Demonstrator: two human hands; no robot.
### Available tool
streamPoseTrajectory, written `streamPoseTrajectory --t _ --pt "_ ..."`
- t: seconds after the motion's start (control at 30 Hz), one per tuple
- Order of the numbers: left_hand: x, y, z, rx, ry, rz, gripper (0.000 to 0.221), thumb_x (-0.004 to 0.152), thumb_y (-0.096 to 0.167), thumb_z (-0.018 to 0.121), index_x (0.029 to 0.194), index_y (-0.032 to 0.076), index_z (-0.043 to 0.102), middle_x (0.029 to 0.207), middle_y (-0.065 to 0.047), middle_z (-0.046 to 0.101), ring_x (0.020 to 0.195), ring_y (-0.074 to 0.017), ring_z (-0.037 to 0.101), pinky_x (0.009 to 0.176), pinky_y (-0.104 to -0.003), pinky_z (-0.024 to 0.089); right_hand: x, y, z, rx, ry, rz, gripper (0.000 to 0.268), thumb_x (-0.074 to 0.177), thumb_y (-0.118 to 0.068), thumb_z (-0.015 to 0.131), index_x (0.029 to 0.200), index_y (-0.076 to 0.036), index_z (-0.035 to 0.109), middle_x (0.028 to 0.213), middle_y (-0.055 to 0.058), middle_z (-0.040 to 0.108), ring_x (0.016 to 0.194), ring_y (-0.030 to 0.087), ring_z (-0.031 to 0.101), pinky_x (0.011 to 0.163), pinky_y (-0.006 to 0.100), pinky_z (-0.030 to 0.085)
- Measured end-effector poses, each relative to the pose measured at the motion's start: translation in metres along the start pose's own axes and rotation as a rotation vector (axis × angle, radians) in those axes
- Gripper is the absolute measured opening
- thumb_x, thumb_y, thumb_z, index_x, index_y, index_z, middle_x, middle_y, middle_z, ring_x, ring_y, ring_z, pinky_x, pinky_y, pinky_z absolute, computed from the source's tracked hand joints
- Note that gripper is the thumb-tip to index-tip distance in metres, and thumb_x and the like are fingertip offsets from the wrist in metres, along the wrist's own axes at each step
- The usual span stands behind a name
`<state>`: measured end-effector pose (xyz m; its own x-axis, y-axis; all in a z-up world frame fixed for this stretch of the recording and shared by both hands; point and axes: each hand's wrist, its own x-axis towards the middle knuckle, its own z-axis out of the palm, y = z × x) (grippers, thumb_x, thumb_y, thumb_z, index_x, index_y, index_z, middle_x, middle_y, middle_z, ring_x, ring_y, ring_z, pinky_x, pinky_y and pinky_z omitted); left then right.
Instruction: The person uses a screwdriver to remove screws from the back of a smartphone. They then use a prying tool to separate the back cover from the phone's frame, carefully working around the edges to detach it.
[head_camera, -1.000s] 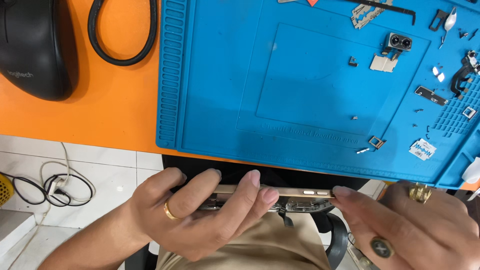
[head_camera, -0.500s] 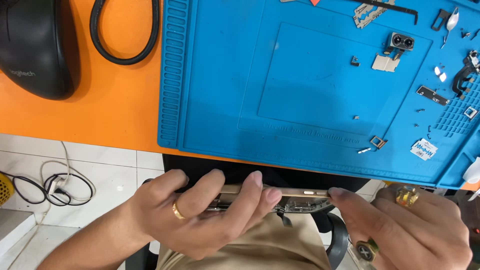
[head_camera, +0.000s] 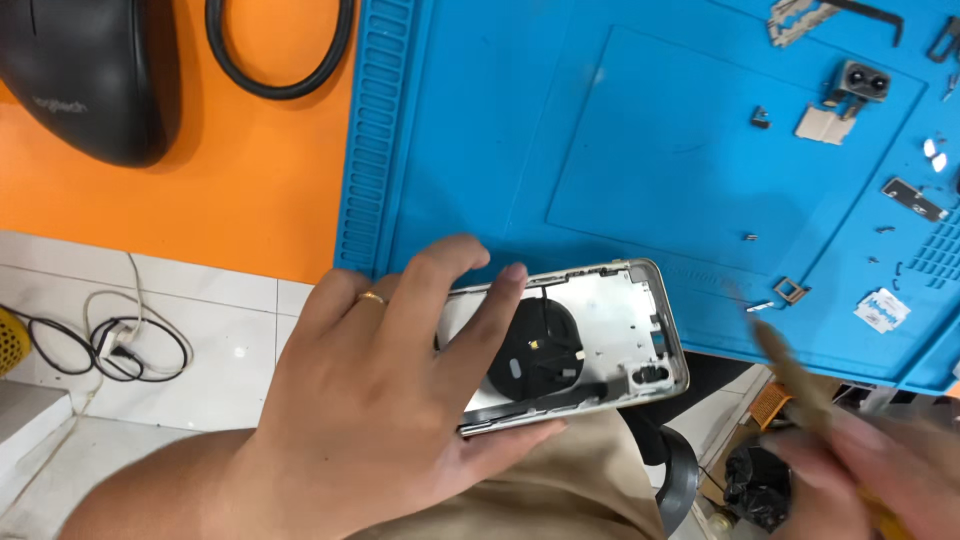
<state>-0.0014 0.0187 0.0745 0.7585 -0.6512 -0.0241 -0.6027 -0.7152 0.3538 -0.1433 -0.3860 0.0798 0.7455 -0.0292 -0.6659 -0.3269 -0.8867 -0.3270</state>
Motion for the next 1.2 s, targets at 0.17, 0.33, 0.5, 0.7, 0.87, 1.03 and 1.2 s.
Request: streamPoseTrajectory --t 0.17,0.33,0.5,0.7,0.87,1.03,1.2 --pt "0.007 0.002 -0.009 -0.101 -0.073 -0.074 0.09 0.092 0.09 0.064 0.131 0.01 0.079 0.133 -0.015 0.055 0.059 -0.0276 0.058 0.062 -0.045 0.043 -0.014 -0.09 0.029 -0.203 0.484 -0.297 0.041 0.095 -0.013 0.088 0.131 0.005 0.08 0.114 0.028 0.077 0.086 0.039 0.073 0.08 0.048 0.056" --pt "0.011 -0.001 -0.012 -0.147 -0.107 -0.078 0.095 0.088 0.092 0.072 0.13 0.007 0.079 0.129 -0.015 0.054 0.072 -0.0305 0.061 0.062 -0.047 0.047 0.0 -0.101 0.038 -0.452 0.574 -0.44 0.029 0.105 -0.028 0.09 0.124 -0.007 0.084 0.106 0.014 0.082 0.082 0.03 0.075 0.067 0.048 0.055" --pt "0.011 -0.002 -0.012 -0.159 -0.087 -0.083 0.092 0.088 0.09 0.074 0.129 0.008 0.08 0.128 -0.014 0.053 0.061 -0.028 0.059 0.062 -0.047 0.045 0.003 -0.109 0.036 -0.516 0.559 -0.394 0.025 0.108 -0.031 0.09 0.125 -0.014 0.085 0.106 0.01 0.083 0.088 0.029 0.079 0.068 0.049 0.054" --pt "0.011 -0.004 -0.012 -0.184 -0.066 -0.081 0.09 0.088 0.088 0.076 0.129 0.008 0.079 0.124 -0.013 0.055 0.053 -0.0275 0.056 0.06 -0.047 0.043 0.007 -0.109 0.034 -0.52 0.57 -0.435 0.021 0.107 -0.027 0.092 0.121 -0.011 0.087 0.101 0.012 0.083 0.082 0.029 0.076 0.067 0.049 0.056" --pt "0.011 -0.004 -0.012 -0.186 -0.078 -0.081 0.092 0.088 0.09 0.075 0.13 0.008 0.078 0.123 -0.013 0.054 0.055 -0.0279 0.057 0.059 -0.047 0.044 0.004 -0.108 0.037 -0.527 0.554 -0.359 0.022 0.106 -0.029 0.093 0.124 -0.017 0.087 0.108 0.009 0.083 0.083 0.03 0.075 0.066 0.049 0.053" --pt "0.01 -0.003 -0.011 -0.181 -0.066 -0.088 0.094 0.086 0.091 0.077 0.129 0.007 0.079 0.12 -0.012 0.055 0.056 -0.0278 0.056 0.06 -0.047 0.044 0.005 -0.109 0.036 -0.578 0.529 -0.363 0.03 0.105 -0.038 0.091 0.125 -0.017 0.085 0.104 0.01 0.082 0.077 0.029 0.073 0.063 0.047 0.053" --pt "0.011 -0.003 -0.011 -0.184 -0.077 -0.088 0.094 0.085 0.09 0.079 0.131 0.007 0.076 0.119 -0.012 0.054 0.053 -0.0282 0.056 0.058 -0.048 0.044 0.019 -0.137 0.019 -0.599 0.471 -0.522 0.028 0.105 -0.034 0.083 0.121 -0.011 0.083 0.079 0.009 0.077 0.065 0.031 0.072 0.057 0.042 0.052"
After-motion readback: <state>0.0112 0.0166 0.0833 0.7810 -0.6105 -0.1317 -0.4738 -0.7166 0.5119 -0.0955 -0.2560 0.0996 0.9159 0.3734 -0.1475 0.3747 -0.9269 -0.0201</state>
